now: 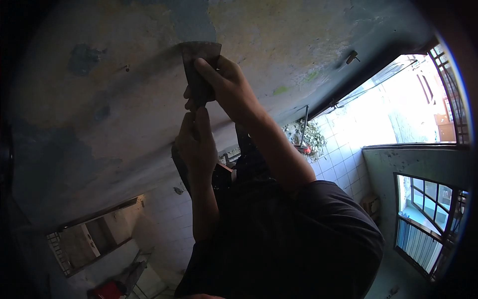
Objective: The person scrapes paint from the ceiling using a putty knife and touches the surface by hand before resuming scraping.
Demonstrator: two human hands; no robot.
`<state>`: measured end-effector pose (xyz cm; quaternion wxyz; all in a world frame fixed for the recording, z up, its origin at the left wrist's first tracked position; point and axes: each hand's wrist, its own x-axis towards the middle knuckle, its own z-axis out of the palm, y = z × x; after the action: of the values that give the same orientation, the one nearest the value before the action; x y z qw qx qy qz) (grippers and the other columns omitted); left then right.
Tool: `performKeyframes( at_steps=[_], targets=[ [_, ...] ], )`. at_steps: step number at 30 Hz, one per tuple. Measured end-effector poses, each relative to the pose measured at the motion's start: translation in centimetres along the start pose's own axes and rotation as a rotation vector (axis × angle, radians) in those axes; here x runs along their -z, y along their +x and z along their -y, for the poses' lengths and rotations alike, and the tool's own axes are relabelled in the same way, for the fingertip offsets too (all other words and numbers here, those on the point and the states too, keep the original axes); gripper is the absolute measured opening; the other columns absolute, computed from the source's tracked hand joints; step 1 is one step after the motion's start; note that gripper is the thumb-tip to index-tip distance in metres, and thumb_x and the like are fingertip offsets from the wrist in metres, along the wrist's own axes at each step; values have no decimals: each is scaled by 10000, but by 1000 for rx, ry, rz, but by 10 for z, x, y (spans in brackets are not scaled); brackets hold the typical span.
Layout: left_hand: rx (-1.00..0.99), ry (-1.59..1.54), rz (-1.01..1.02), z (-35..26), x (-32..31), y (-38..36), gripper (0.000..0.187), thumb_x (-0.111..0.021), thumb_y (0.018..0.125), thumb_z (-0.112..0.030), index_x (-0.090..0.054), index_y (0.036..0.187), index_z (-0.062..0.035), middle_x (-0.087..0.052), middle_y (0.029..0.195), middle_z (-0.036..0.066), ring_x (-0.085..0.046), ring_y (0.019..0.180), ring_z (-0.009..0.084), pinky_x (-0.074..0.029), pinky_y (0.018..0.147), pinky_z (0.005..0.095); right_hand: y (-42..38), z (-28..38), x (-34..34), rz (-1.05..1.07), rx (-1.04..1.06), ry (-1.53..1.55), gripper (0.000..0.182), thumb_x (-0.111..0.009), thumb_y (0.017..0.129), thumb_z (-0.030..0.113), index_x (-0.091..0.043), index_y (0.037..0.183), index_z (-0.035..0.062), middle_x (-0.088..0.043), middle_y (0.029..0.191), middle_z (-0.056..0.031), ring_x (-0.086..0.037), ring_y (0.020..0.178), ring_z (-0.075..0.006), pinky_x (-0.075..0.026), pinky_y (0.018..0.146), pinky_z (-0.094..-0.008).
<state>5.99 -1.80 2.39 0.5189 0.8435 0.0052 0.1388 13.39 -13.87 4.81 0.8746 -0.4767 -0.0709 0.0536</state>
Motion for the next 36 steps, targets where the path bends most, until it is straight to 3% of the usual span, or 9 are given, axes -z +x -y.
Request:
performKeyframes(
  at_steps=[4,12,15,20,24,27,30,32,36],
  targets=[
    [-118,-101,-81,-6,-13,-4,277,-619,1028,-210,-589,864,11,-530,565,88,-498,500,95,-363,475,314,-1,5,3,27,14,-36,327,-529,1084,309,-540,1157,-10,-708,806,-172,-722,641,-255,-589,591,-339],
    [-85,-54,-66,0,-16,-6,269,-626,1028,-222,-604,885,5,-563,582,116,-558,512,124,-406,489,336,-1,0,2,-32,17,-53,308,-519,1088,303,-538,1134,-1,-688,768,-150,-691,594,-231,-560,549,-321],
    [-98,-74,-80,3,-18,-8,264,-638,1021,-219,-605,878,1,-579,589,127,-598,513,155,-428,491,341,-1,-11,-5,-107,60,56,272,-522,1087,300,-527,1104,29,-653,718,-126,-609,507,-192,-499,488,-313],
    [-159,-25,-147,14,-18,-9,241,-663,1003,-198,-616,879,4,-619,607,146,-668,519,246,-468,489,355,-3,-21,-10,-148,91,97,292,-516,1089,326,-502,1080,34,-655,693,-127,-633,493,-194,-497,462,-300],
    [-201,-10,-160,12,-17,-9,229,-669,996,-186,-622,882,7,-630,613,146,-681,528,251,-477,490,354,-1,-27,-14,-216,140,150,275,-516,1090,325,-493,1065,53,-626,661,-106,-585,448,-176,-454,406,-285],
    [-101,-16,-116,5,-15,-12,232,-602,1036,-186,-664,996,34,-645,748,130,-594,630,160,-447,572,329,1,-27,-19,-208,181,174,276,-523,1088,325,-486,1050,54,-611,649,-100,-569,435,-165,-430,379,-277],
    [-117,-13,-134,5,-14,-9,223,-606,1030,-175,-665,992,37,-659,748,137,-614,626,173,-457,571,333,1,-26,-20,-200,173,171,279,-524,1087,327,-477,1045,55,-608,646,-101,-560,423,-157,-426,374,-277],
    [-184,18,-202,5,-14,-7,191,-665,995,-169,-655,944,14,-678,681,180,-713,586,256,-495,519,358,2,-26,-23,-200,174,165,283,-523,1088,330,-474,1051,54,-607,644,-99,-554,417,-155,-426,373,-277],
    [-144,65,-183,-1,-7,-7,190,-665,997,-177,-669,968,11,-690,704,186,-721,608,248,-500,533,363,2,-24,-30,-220,165,168,287,-519,1088,332,-465,1064,51,-604,640,-95,-546,411,-149,-424,372,-274]
  ],
)
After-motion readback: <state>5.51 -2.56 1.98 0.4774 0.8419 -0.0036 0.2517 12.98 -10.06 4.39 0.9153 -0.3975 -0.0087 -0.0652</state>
